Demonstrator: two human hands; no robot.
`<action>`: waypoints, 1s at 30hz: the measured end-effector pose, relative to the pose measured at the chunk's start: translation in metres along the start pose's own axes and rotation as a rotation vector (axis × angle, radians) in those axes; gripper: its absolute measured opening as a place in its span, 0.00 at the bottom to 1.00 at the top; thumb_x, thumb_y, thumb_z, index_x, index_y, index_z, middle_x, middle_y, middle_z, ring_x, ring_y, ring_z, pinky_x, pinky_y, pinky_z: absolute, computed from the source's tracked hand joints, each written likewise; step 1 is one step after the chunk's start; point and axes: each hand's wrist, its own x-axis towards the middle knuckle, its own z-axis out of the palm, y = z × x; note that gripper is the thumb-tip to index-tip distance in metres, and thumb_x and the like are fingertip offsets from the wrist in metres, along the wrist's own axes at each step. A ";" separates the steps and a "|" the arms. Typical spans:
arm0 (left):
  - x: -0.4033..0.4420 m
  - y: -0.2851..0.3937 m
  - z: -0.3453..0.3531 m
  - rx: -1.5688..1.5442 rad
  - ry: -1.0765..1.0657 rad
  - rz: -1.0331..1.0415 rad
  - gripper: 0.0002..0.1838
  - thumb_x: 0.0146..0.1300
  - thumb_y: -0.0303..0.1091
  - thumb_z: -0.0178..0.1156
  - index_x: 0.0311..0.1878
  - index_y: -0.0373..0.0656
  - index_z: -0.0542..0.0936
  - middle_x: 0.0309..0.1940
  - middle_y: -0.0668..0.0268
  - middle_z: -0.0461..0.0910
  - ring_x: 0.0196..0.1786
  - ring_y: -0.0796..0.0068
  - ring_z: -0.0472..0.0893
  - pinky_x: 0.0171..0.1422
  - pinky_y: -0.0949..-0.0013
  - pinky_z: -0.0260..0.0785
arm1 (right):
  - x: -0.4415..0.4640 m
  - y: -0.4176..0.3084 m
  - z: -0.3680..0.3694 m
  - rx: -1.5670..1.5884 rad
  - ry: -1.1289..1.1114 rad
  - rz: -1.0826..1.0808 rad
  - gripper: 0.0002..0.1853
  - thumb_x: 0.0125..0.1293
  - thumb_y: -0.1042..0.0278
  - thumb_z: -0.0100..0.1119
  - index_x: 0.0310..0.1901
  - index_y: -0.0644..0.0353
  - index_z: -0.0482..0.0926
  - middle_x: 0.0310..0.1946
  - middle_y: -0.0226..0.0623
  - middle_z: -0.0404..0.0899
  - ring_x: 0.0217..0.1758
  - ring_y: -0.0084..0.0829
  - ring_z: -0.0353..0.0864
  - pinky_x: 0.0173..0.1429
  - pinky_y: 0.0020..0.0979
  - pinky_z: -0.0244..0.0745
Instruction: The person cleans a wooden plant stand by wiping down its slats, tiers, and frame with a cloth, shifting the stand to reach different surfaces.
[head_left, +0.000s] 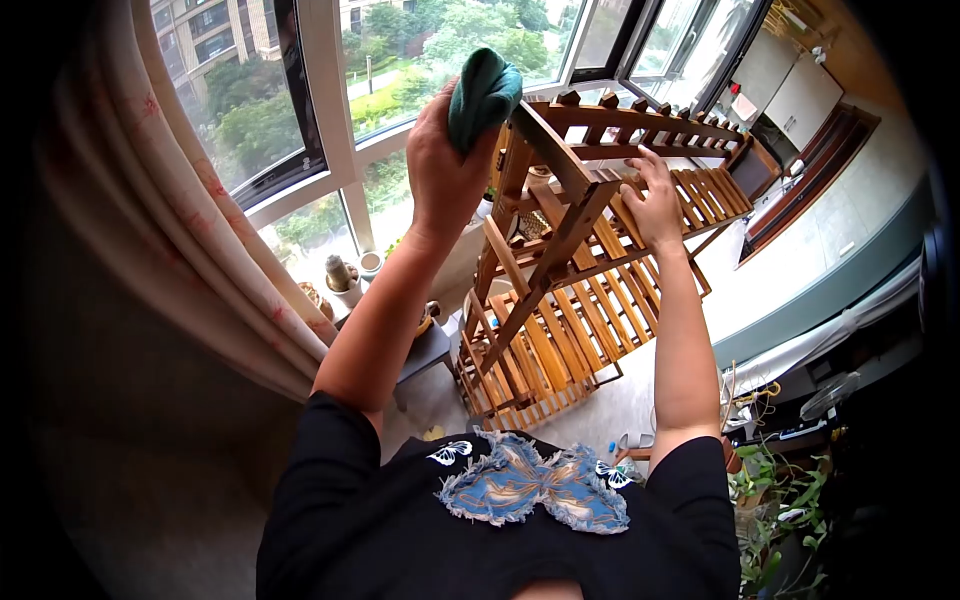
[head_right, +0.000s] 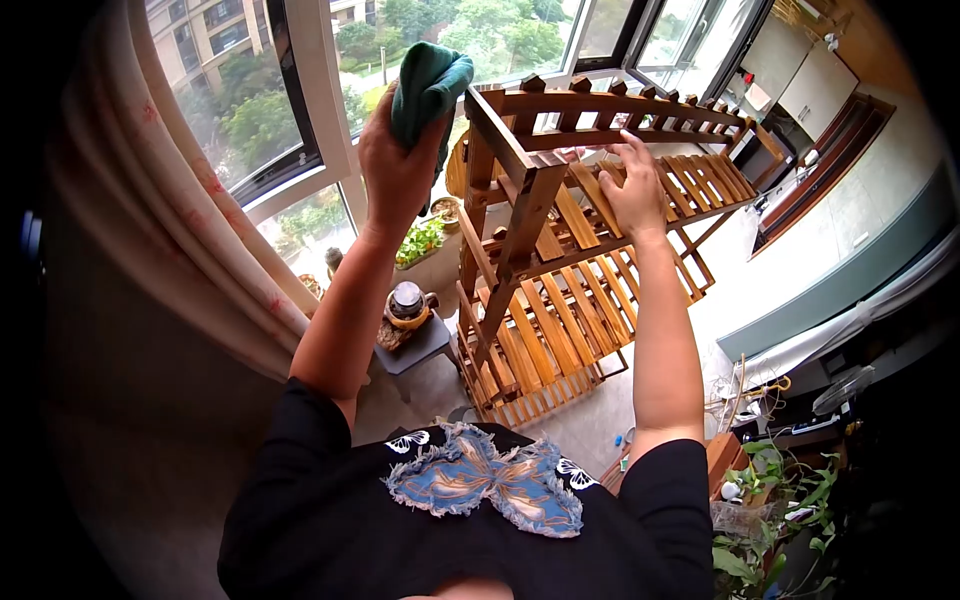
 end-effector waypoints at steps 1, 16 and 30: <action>0.003 -0.003 0.003 0.057 -0.033 0.091 0.21 0.66 0.36 0.71 0.59 0.37 0.82 0.47 0.55 0.88 0.48 0.62 0.88 0.55 0.64 0.77 | -0.001 -0.001 0.000 -0.002 -0.001 0.003 0.22 0.65 0.64 0.67 0.60 0.59 0.81 0.74 0.33 0.69 0.72 0.44 0.74 0.77 0.44 0.69; 0.015 0.071 -0.040 0.165 -0.496 0.358 0.23 0.58 0.24 0.69 0.58 0.50 0.86 0.54 0.65 0.88 0.55 0.61 0.87 0.60 0.61 0.80 | -0.029 -0.009 -0.018 -0.093 0.016 -0.008 0.21 0.64 0.61 0.67 0.57 0.55 0.83 0.74 0.27 0.66 0.66 0.41 0.79 0.68 0.45 0.76; -0.064 0.046 -0.044 0.240 -0.005 0.705 0.23 0.51 0.44 0.74 0.53 0.58 0.91 0.57 0.65 0.87 0.43 0.70 0.84 0.48 0.68 0.80 | -0.029 0.001 -0.008 -0.084 0.000 0.046 0.17 0.66 0.57 0.65 0.54 0.50 0.86 0.55 0.33 0.86 0.61 0.38 0.80 0.68 0.42 0.75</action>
